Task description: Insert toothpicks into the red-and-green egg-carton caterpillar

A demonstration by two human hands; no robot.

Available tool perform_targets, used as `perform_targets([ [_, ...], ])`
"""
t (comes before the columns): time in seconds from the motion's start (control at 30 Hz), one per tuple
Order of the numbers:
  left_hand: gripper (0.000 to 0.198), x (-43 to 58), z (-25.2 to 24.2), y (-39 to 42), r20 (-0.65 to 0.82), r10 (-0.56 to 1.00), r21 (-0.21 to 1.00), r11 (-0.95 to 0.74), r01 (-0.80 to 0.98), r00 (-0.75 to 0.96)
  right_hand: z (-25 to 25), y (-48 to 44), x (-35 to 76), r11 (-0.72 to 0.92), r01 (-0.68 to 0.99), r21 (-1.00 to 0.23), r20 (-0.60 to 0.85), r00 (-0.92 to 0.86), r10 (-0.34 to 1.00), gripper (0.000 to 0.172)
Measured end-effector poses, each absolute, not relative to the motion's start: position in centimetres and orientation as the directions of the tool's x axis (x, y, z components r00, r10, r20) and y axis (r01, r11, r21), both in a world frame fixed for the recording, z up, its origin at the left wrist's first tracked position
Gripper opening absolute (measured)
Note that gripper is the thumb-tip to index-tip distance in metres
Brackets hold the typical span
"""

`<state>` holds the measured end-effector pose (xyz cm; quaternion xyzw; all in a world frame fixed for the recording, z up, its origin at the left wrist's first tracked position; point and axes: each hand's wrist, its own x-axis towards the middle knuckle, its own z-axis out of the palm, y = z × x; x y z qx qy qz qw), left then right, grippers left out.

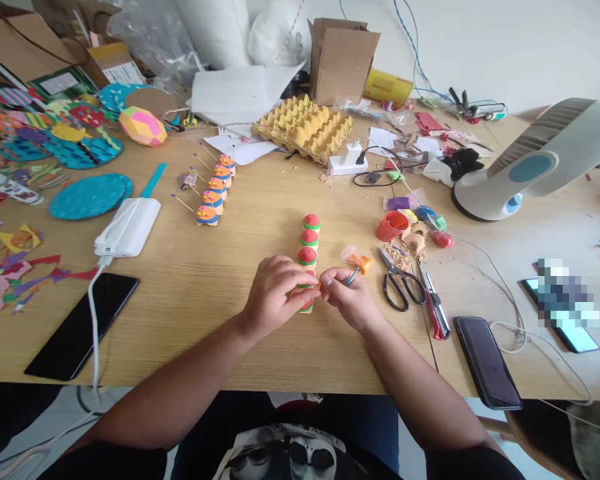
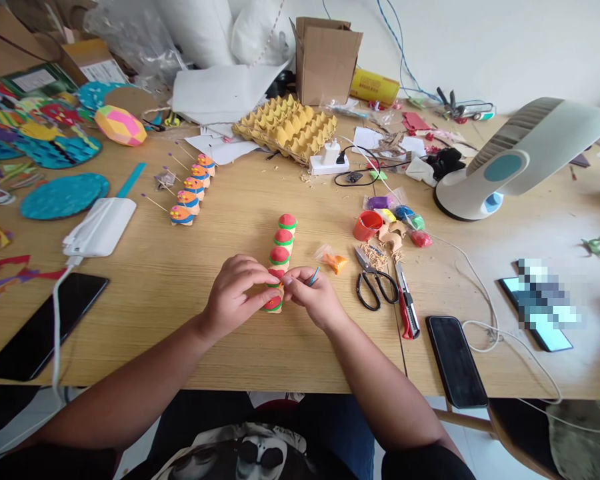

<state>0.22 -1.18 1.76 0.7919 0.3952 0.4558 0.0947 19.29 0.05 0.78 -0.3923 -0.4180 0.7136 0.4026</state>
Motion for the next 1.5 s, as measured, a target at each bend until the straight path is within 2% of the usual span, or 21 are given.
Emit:
perform_targets([
  [0.23,0.016,0.33,1.75,-1.27,0.666,0.694,0.476,-0.679,0.560,0.275,0.61,0.02,19.28,-0.330,-0.239,-0.913,-0.234,-0.357,0.904,0.039],
  [0.43,0.001,0.27,1.92,-1.28,0.689,0.685,0.460,-0.665,0.588,0.237,0.64,0.08,19.28,-0.335,-0.236,-0.912,-0.235,-0.368,0.900,0.041],
  [0.73,0.006,0.14,2.26,-1.26,0.722,0.652,0.441,-0.691,0.572,0.231,0.69,0.12,19.34,-0.347,-0.303,-0.888,-0.195,-0.435,0.879,0.049],
  [1.07,0.008,0.07,1.85,-1.28,0.719,0.640,0.384,-0.689,0.615,0.269,0.70,-0.02,19.16,-0.369,-0.295,-0.882,-0.227,-0.420,0.879,0.036],
  [1.5,0.017,0.35,2.00,-1.25,0.721,0.647,0.407,-0.684,0.605,0.247,0.94,0.20,19.31,-0.373,-0.378,-0.847,-0.221,-0.388,0.895,0.031],
])
